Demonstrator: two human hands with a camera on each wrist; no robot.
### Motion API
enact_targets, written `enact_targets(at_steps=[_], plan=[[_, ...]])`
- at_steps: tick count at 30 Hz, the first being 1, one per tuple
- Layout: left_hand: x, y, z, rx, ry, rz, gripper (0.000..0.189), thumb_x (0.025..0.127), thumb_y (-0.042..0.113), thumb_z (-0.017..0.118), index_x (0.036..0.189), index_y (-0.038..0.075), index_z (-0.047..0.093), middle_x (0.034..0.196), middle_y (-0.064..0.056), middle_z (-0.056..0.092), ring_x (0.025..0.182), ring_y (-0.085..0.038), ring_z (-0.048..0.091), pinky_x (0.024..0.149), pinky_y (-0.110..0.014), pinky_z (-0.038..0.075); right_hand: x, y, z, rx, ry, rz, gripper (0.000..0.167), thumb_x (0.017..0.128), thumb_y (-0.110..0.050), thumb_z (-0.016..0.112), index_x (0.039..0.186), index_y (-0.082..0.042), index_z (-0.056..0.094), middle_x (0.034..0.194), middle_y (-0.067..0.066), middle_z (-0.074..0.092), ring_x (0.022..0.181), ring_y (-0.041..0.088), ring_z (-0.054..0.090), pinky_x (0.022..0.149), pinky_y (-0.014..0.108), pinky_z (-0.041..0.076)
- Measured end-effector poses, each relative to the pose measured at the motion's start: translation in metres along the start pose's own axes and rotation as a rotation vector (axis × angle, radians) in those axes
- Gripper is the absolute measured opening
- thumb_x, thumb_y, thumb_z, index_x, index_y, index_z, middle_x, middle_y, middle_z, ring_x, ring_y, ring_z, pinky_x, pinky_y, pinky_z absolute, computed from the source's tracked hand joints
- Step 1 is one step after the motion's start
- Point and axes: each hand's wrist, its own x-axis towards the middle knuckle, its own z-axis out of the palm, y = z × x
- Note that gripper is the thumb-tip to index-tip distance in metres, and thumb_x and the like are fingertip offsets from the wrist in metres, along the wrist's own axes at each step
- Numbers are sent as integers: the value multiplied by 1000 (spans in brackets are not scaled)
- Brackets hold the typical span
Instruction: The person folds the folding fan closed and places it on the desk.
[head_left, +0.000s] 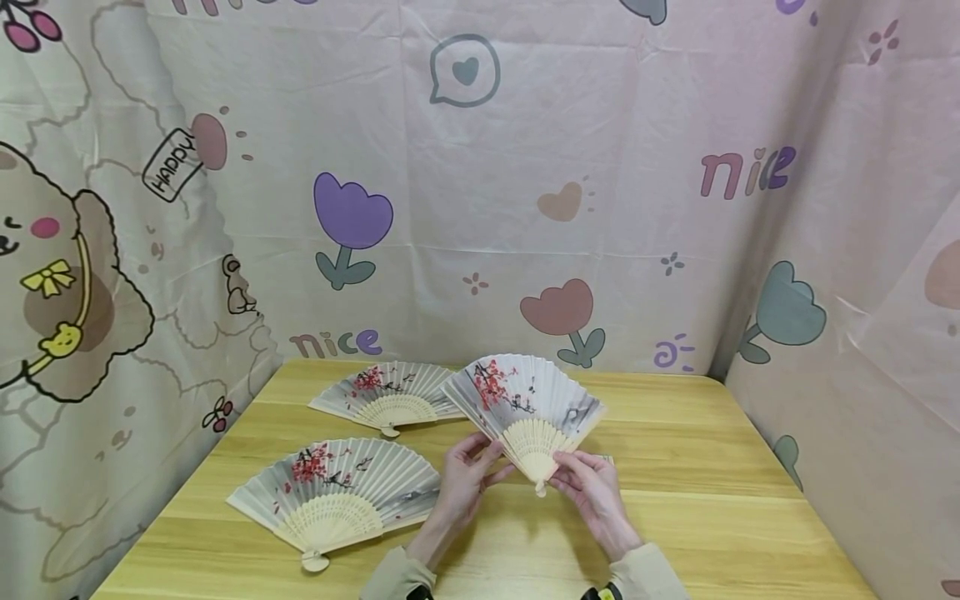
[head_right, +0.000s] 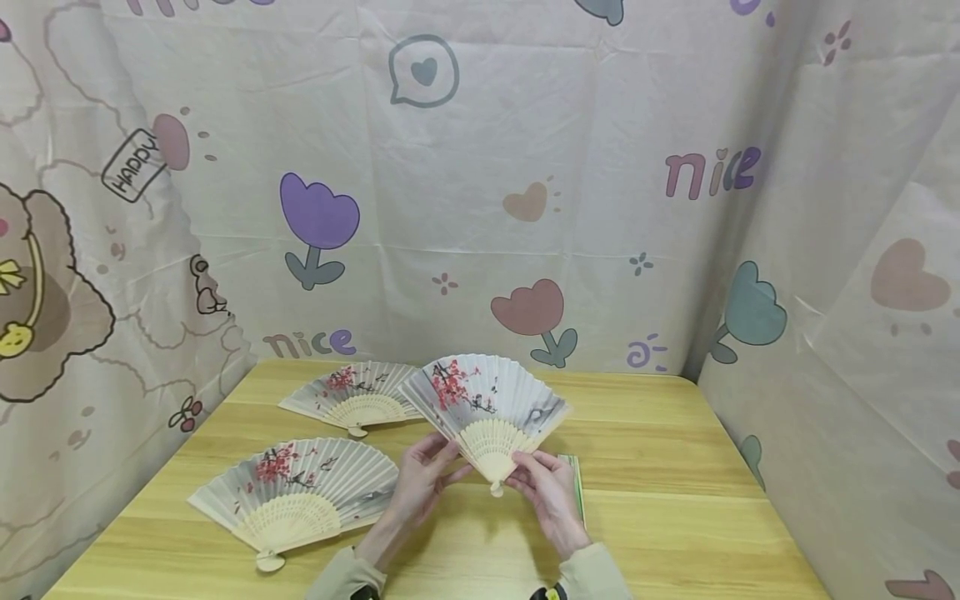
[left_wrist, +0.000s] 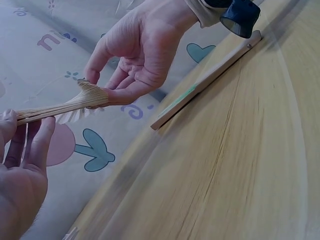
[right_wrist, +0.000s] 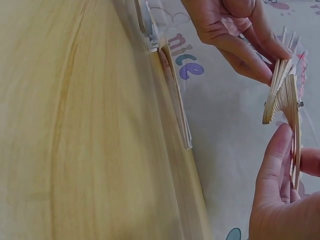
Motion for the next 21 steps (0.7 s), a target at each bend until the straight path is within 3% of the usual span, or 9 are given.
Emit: enact_targets(at_steps=[7, 11, 16, 21], plan=[[-1, -1, -2, 39, -30, -15, 25, 96, 4, 64, 119, -6, 63, 104, 0, 68, 96, -14, 72, 88, -38, 66, 1, 2, 0, -24, -6, 18, 21, 94, -3, 64, 78, -14, 73, 71, 0, 73, 66, 10, 70, 69, 22, 65], [0, -1, -2, 38, -35, -9, 21, 97, 4, 63, 117, -2, 64, 104, 1, 70, 97, -14, 72, 88, -37, 66, 1, 3, -3, -35, -36, 6, 16, 93, -6, 66, 81, -13, 74, 73, 1, 73, 67, 10, 70, 70, 23, 66], [0, -1, -1, 49, -71, 14, 24, 96, 5, 64, 118, -5, 64, 104, 1, 69, 96, -14, 72, 87, -39, 66, 0, 2, -6, -57, -79, -13, 12, 93, -7, 66, 87, -11, 75, 75, 0, 72, 67, 9, 69, 70, 22, 66], [0, -1, 0, 74, -96, 32, 26, 95, 5, 66, 116, -10, 63, 101, 1, 70, 94, -15, 72, 85, -39, 66, 0, -1, -3, -61, -25, 26, 14, 92, -4, 64, 82, -10, 72, 72, 0, 70, 64, 10, 66, 66, 21, 65]])
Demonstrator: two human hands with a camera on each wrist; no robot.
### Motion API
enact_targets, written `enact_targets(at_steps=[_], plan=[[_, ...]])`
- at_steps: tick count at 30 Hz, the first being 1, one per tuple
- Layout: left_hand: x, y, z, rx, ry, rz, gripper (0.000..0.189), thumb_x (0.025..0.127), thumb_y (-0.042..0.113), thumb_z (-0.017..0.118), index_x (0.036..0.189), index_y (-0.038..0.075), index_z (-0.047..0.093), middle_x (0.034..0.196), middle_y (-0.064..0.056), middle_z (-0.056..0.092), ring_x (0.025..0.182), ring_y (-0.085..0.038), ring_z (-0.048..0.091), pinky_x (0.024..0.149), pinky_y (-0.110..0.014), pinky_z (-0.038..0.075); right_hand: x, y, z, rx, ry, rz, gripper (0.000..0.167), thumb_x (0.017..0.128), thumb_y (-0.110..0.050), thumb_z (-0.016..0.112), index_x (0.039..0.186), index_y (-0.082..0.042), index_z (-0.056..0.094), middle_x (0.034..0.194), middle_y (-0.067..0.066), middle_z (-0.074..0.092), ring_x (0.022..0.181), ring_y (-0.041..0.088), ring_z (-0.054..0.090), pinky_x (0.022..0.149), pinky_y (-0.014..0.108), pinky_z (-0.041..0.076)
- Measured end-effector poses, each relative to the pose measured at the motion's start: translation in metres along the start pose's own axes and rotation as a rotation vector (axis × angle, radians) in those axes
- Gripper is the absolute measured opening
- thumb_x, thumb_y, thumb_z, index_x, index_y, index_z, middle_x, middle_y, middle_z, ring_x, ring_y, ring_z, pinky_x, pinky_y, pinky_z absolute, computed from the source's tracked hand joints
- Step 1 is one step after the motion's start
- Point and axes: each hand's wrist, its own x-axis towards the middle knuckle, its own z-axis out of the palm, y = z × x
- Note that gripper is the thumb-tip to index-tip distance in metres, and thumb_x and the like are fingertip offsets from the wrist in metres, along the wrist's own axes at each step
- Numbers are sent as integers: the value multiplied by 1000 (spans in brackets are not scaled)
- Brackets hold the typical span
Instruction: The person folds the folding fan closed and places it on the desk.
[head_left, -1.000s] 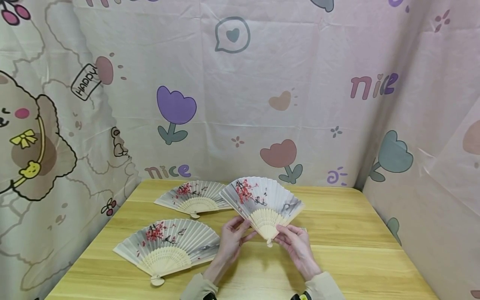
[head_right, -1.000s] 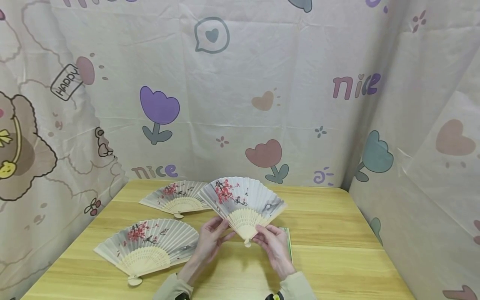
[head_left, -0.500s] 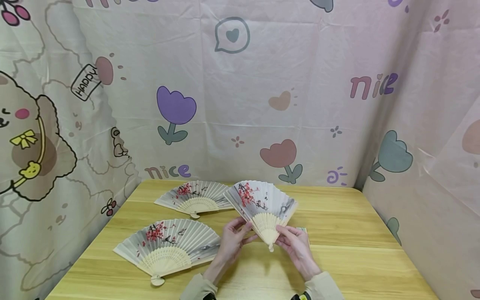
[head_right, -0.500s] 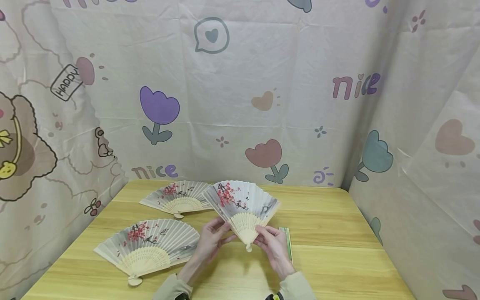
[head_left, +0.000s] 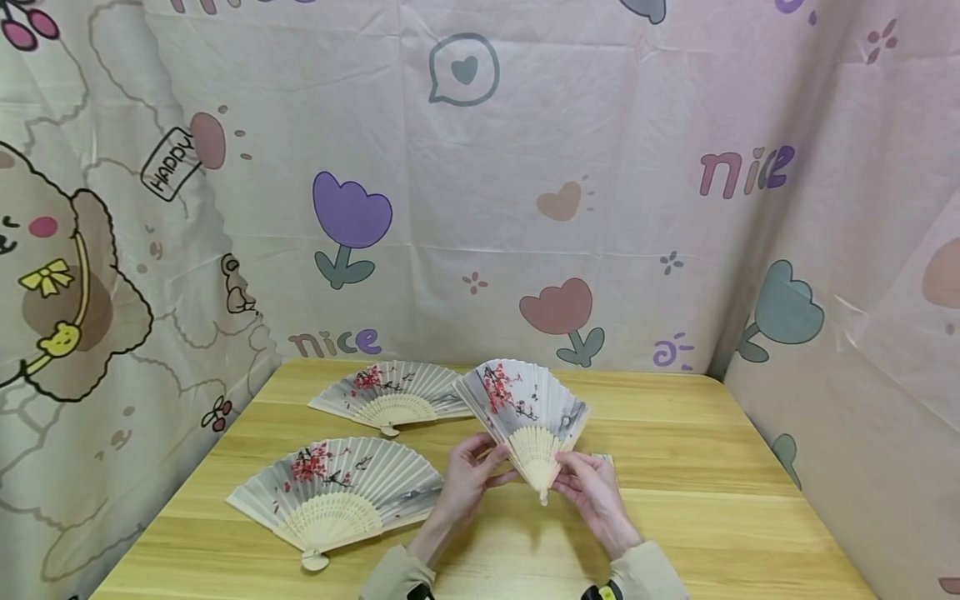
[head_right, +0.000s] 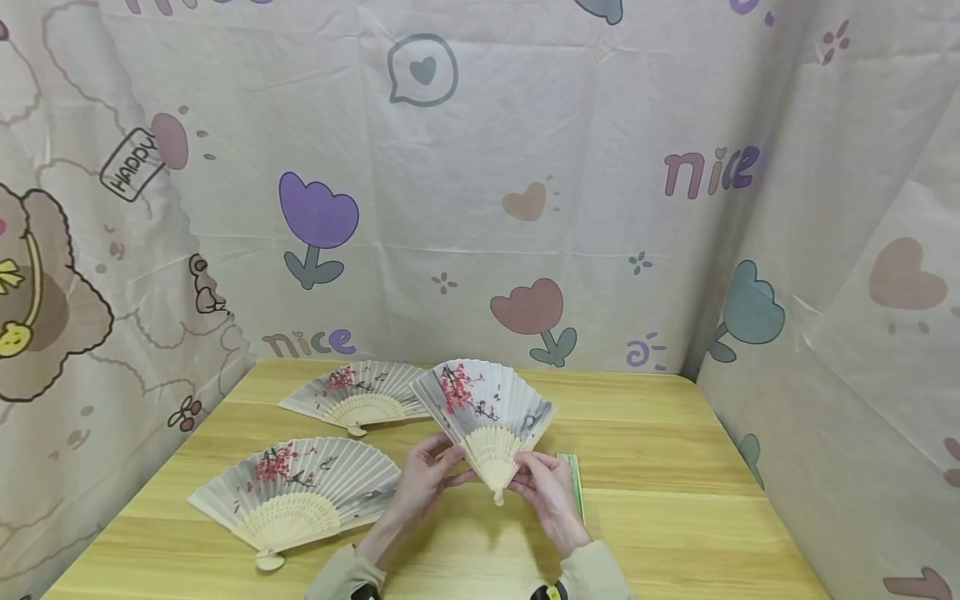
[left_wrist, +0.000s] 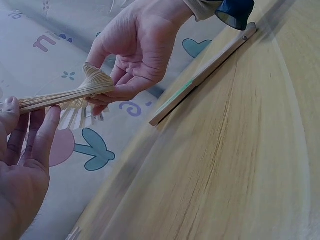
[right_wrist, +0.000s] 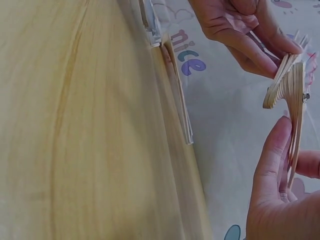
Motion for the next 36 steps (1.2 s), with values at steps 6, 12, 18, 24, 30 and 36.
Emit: enact_targets(at_steps=[6, 12, 18, 24, 30, 36], plan=[[0, -1, -1, 7, 0, 8, 23, 96, 3, 64, 115, -10, 63, 101, 1, 69, 93, -14, 72, 84, -39, 66, -1, -1, 0, -4, -7, 19, 18, 95, -4, 64, 81, -13, 73, 71, 1, 72, 65, 10, 69, 68, 22, 65], [1, -2, -1, -1, 23, 25, 12, 97, 2, 63, 101, 12, 68, 96, 3, 68, 90, -12, 72, 82, -38, 67, -1, -1, 0, -26, -33, 29, 11, 93, -5, 66, 87, -10, 73, 74, 1, 74, 69, 12, 71, 73, 24, 67], [1, -2, -2, 1, 30, 1, 12, 97, 2, 63, 108, 3, 67, 99, 1, 68, 90, -12, 71, 81, -38, 67, 0, -1, 1, -37, -13, 31, 9, 91, -3, 67, 86, -8, 73, 73, 1, 72, 68, 12, 70, 72, 24, 66], [2, -2, -3, 23, 13, -50, 44, 98, 7, 63, 129, -19, 48, 102, 1, 67, 93, -12, 69, 83, -37, 67, 1, 0, 2, -29, -22, 28, 13, 91, -5, 69, 82, -13, 73, 75, -1, 74, 70, 11, 71, 72, 23, 66], [2, -2, -4, 33, 17, -76, 49, 97, 6, 64, 134, -19, 43, 104, 1, 67, 93, -14, 70, 80, -35, 68, 1, 2, 3, -29, -15, 27, 18, 91, -3, 68, 78, -14, 71, 73, -2, 74, 69, 10, 70, 70, 23, 66], [3, -3, -5, 42, 22, -69, 45, 100, 11, 61, 132, -18, 45, 101, 2, 67, 92, -11, 67, 80, -36, 68, 1, 2, 5, -30, 16, 12, 17, 90, -2, 69, 77, -12, 71, 72, -1, 71, 66, 9, 68, 68, 22, 65]])
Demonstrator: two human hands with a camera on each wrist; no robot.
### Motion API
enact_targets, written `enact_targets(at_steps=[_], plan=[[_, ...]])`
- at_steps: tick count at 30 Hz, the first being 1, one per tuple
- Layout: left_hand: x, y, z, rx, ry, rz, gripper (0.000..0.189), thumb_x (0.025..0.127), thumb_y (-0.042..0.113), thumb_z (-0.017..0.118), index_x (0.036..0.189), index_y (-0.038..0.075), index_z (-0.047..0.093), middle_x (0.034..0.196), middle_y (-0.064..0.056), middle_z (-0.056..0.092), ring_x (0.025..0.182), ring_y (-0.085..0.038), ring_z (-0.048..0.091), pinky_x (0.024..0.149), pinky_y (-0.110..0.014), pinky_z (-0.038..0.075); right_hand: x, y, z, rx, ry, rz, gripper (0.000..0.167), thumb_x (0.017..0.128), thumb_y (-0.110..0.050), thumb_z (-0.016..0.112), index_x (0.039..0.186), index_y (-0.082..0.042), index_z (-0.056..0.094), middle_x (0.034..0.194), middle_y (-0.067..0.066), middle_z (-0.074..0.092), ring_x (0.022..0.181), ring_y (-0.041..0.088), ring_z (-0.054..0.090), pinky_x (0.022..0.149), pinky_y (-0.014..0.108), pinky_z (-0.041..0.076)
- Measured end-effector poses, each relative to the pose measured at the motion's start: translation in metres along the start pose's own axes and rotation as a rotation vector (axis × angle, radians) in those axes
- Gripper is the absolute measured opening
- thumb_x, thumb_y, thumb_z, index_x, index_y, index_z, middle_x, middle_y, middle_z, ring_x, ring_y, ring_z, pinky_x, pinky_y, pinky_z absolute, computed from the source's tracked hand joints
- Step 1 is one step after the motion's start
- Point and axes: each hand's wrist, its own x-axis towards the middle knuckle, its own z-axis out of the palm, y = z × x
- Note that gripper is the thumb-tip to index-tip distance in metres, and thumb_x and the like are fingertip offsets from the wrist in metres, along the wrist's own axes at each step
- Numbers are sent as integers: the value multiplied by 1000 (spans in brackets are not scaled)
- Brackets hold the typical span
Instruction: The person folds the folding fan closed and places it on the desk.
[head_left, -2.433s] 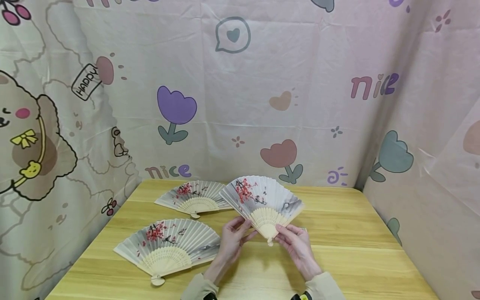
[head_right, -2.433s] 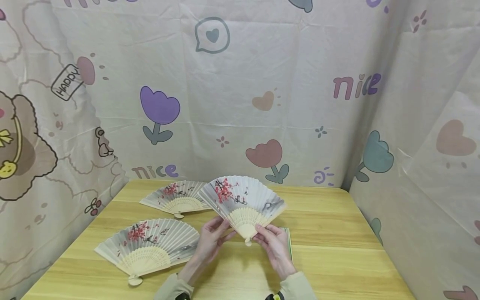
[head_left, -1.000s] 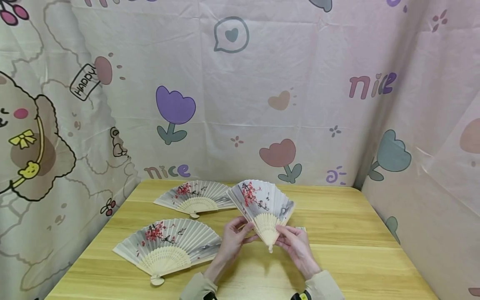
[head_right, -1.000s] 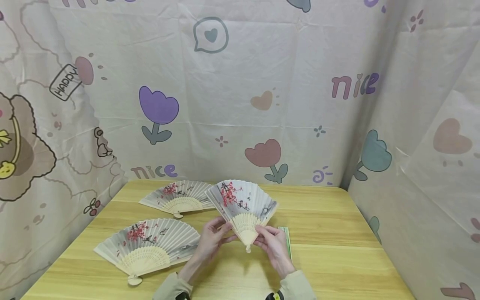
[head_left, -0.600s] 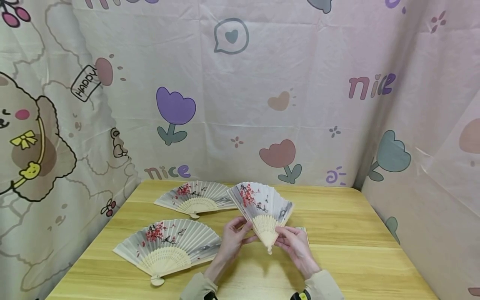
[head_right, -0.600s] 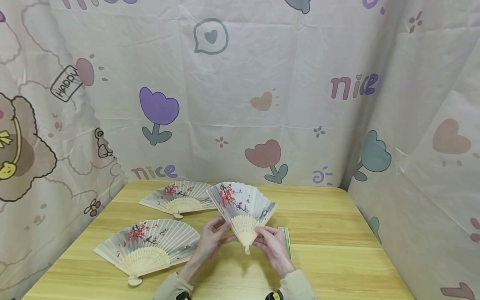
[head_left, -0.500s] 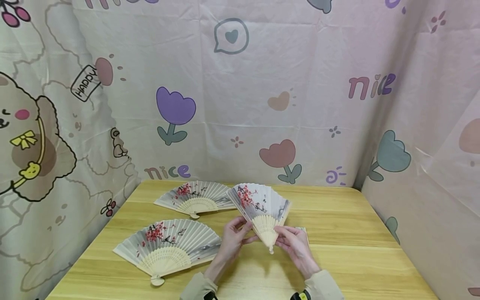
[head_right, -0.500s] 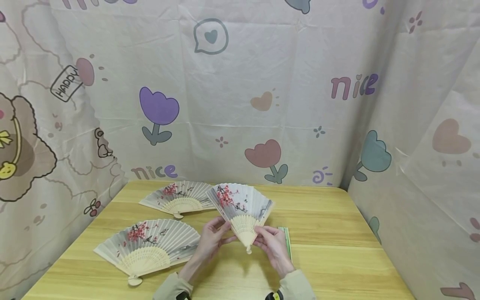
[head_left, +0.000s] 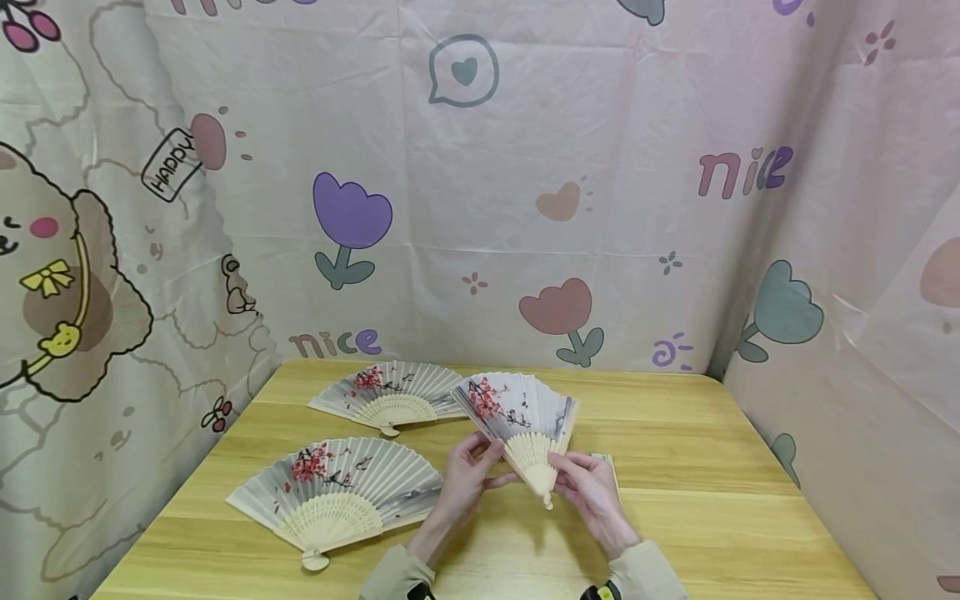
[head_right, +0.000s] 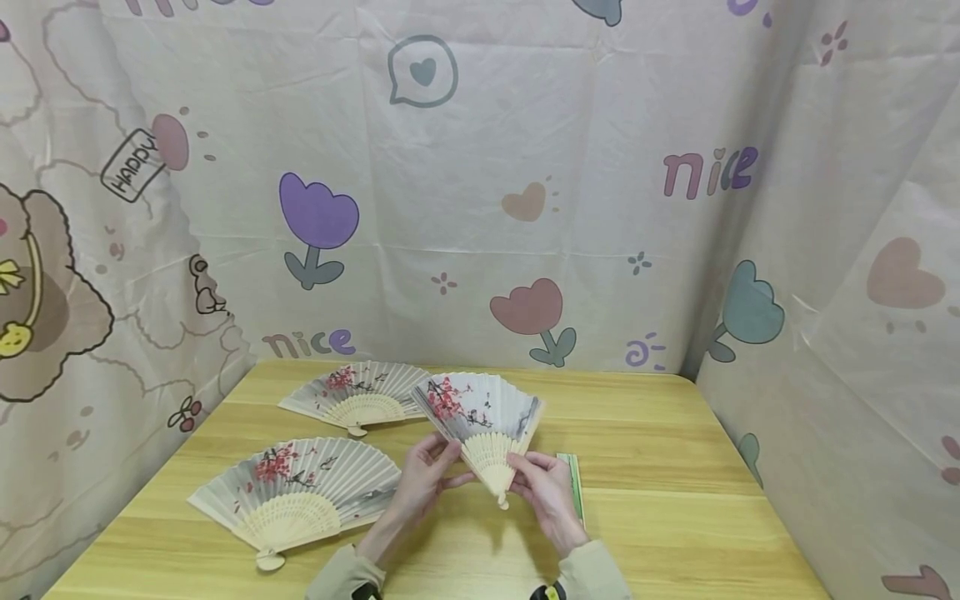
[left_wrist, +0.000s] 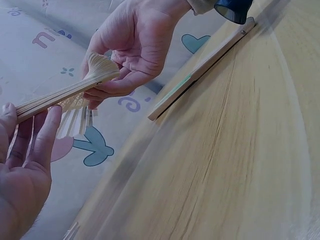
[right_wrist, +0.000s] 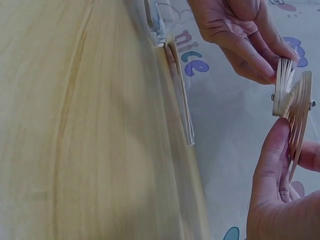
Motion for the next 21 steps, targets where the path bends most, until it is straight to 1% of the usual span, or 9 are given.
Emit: enact_targets(at_steps=[3, 6, 7, 10, 12, 17, 21], plan=[[0, -1, 0, -5, 6, 4, 32, 101, 13, 59, 122, -11, 55, 97, 2, 67, 91, -11, 66, 80, -38, 68, 0, 0, 0, -1, 17, -3, 17, 89, -1, 69, 76, -11, 71, 71, -1, 71, 65, 9, 66, 66, 21, 64], [0, 0, 1, -9, 15, 5, 25, 101, 14, 59, 116, -6, 58, 95, 2, 67, 90, -11, 66, 79, -38, 68, 0, 0, 1, -5, 19, -8, 17, 89, -1, 69, 76, -12, 71, 71, -2, 70, 64, 8, 66, 65, 21, 64], [1, 0, 1, -9, 17, 5, 26, 101, 13, 60, 118, -7, 58, 95, 2, 67, 91, -11, 66, 78, -38, 68, 0, 1, 1, -4, 16, -9, 17, 89, -2, 69, 76, -12, 71, 71, -2, 70, 64, 8, 66, 65, 21, 64], [2, 1, 1, 2, 30, 8, 39, 101, 13, 61, 128, -14, 50, 99, 3, 68, 91, -11, 66, 76, -35, 68, 0, 1, 0, -11, 0, -8, 18, 91, -3, 69, 76, -13, 72, 71, -2, 72, 65, 9, 68, 66, 22, 65], [2, 1, 1, 13, 41, 11, 44, 100, 12, 61, 131, -16, 46, 101, 3, 68, 92, -11, 66, 74, -33, 68, -1, 1, 0, -18, -9, -5, 17, 91, -4, 69, 77, -13, 73, 71, -1, 73, 66, 10, 69, 67, 23, 65], [3, 1, 0, 37, 54, 11, 42, 101, 14, 61, 126, -18, 48, 95, 2, 65, 90, -11, 64, 72, -33, 68, -1, 0, -1, -50, -15, -5, 13, 91, -3, 69, 81, -10, 72, 71, 0, 72, 65, 11, 69, 66, 24, 65], [2, 2, 1, 50, 26, 8, 42, 101, 14, 60, 124, -20, 48, 95, 2, 64, 91, -11, 64, 74, -36, 68, -1, 0, -1, -74, -14, -6, 11, 91, -2, 69, 82, -8, 72, 71, -1, 71, 64, 10, 67, 66, 23, 65]])
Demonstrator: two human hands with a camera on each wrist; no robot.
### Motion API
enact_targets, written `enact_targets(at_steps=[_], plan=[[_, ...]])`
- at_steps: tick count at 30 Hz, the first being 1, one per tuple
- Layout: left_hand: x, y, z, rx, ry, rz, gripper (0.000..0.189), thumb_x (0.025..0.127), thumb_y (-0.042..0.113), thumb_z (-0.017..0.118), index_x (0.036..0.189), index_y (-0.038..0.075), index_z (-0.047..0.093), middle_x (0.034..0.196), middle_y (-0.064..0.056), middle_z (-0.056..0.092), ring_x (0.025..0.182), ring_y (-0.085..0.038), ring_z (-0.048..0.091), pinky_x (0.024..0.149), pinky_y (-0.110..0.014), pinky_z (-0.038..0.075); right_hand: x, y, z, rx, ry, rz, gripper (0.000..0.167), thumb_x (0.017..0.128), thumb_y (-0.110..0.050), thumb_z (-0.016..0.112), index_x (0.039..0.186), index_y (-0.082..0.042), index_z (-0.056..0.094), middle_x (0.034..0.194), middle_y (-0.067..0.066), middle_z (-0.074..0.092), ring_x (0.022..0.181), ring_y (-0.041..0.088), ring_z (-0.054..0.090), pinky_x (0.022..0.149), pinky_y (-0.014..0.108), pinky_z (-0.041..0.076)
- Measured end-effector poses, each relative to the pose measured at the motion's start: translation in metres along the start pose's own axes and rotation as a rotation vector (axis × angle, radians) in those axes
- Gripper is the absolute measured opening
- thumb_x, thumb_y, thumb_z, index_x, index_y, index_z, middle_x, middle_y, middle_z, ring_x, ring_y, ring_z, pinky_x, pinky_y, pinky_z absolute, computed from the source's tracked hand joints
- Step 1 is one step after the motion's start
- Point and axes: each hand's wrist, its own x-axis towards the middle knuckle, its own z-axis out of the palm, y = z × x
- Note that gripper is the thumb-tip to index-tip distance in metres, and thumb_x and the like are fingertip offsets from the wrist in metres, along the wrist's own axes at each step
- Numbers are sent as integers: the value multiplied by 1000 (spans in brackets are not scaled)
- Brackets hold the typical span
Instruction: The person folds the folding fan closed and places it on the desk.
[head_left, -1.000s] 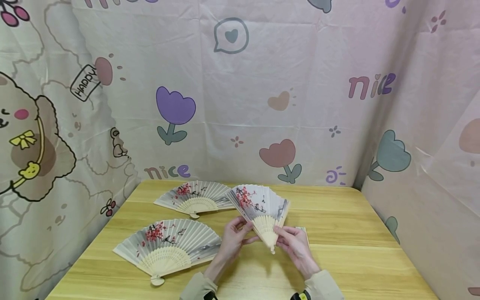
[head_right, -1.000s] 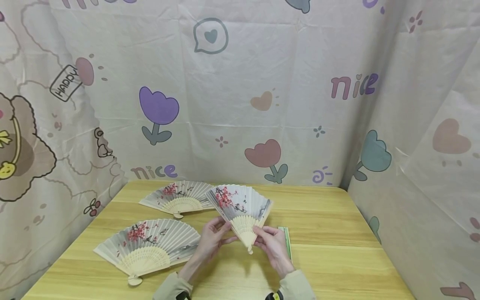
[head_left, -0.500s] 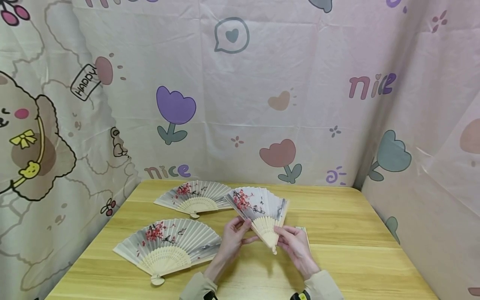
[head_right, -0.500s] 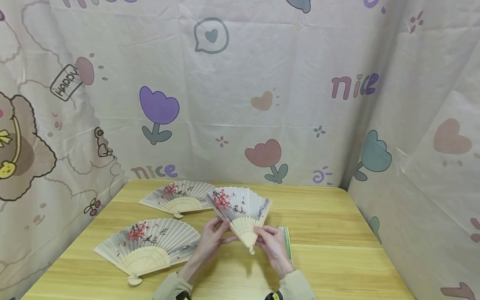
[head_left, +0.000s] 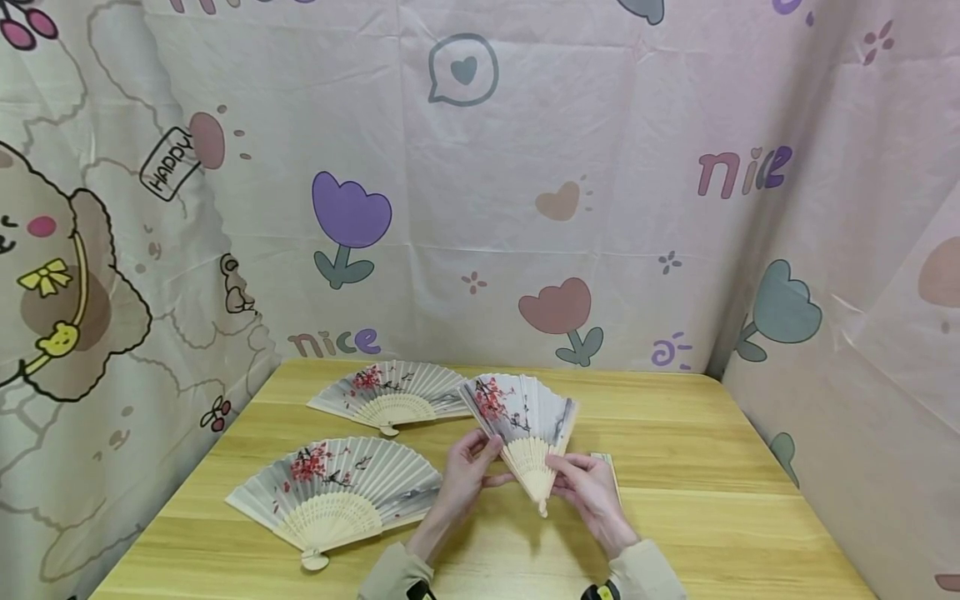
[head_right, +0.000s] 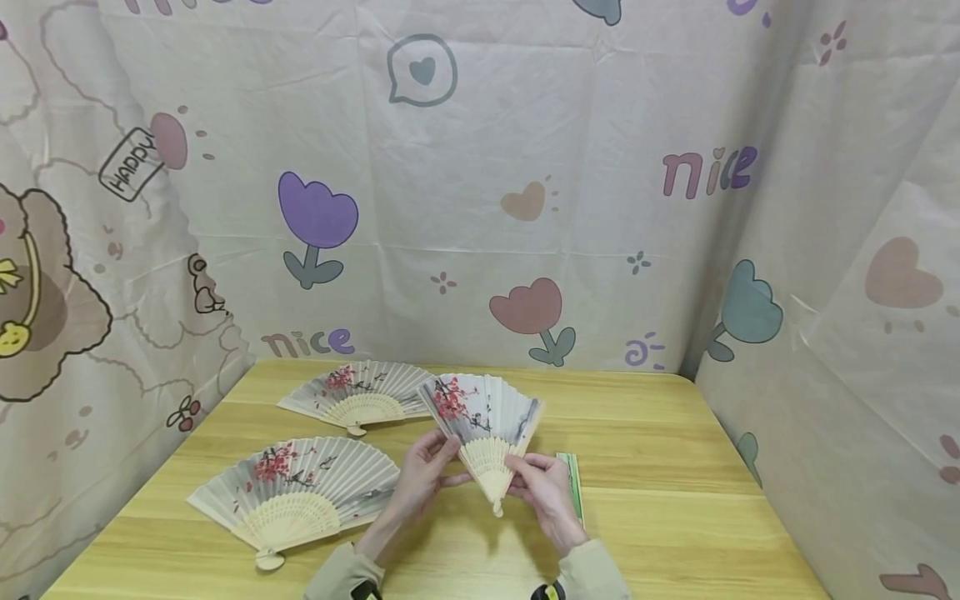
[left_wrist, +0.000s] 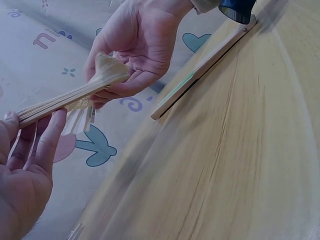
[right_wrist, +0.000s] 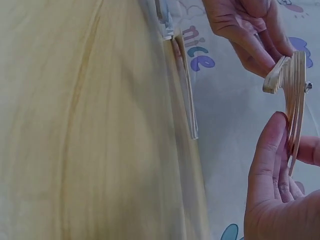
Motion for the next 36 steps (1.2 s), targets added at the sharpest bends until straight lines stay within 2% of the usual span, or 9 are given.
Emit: enact_targets(at_steps=[8, 19, 28, 36], plan=[[0, 0, 0, 18, -59, -8, 41, 103, 12, 56, 124, -22, 47, 99, 2, 63, 92, -11, 63, 77, -38, 68, -1, 0, 1, -43, 13, 2, 9, 90, -1, 66, 85, -5, 72, 71, -1, 69, 64, 9, 65, 65, 21, 64], [0, 0, 0, 42, -48, -9, 41, 102, 13, 58, 124, -20, 47, 98, 3, 62, 91, -10, 61, 74, -35, 68, -2, 0, 2, -62, -28, -8, 7, 92, -9, 70, 94, -3, 73, 76, -1, 72, 67, 11, 67, 70, 26, 65], [1, 0, -1, 37, -39, -12, 41, 103, 12, 57, 123, -21, 47, 96, 2, 62, 90, -10, 61, 74, -35, 68, -2, -1, 1, -60, -41, -3, 8, 93, -6, 68, 86, -8, 70, 74, -3, 69, 65, 9, 65, 69, 25, 65], [0, 1, 1, 56, -44, -14, 40, 102, 11, 57, 126, -20, 48, 100, 2, 61, 91, -10, 60, 74, -35, 68, -1, -1, 1, -78, -43, -9, 6, 93, -6, 67, 89, -3, 70, 74, 0, 72, 66, 11, 69, 69, 25, 66]])
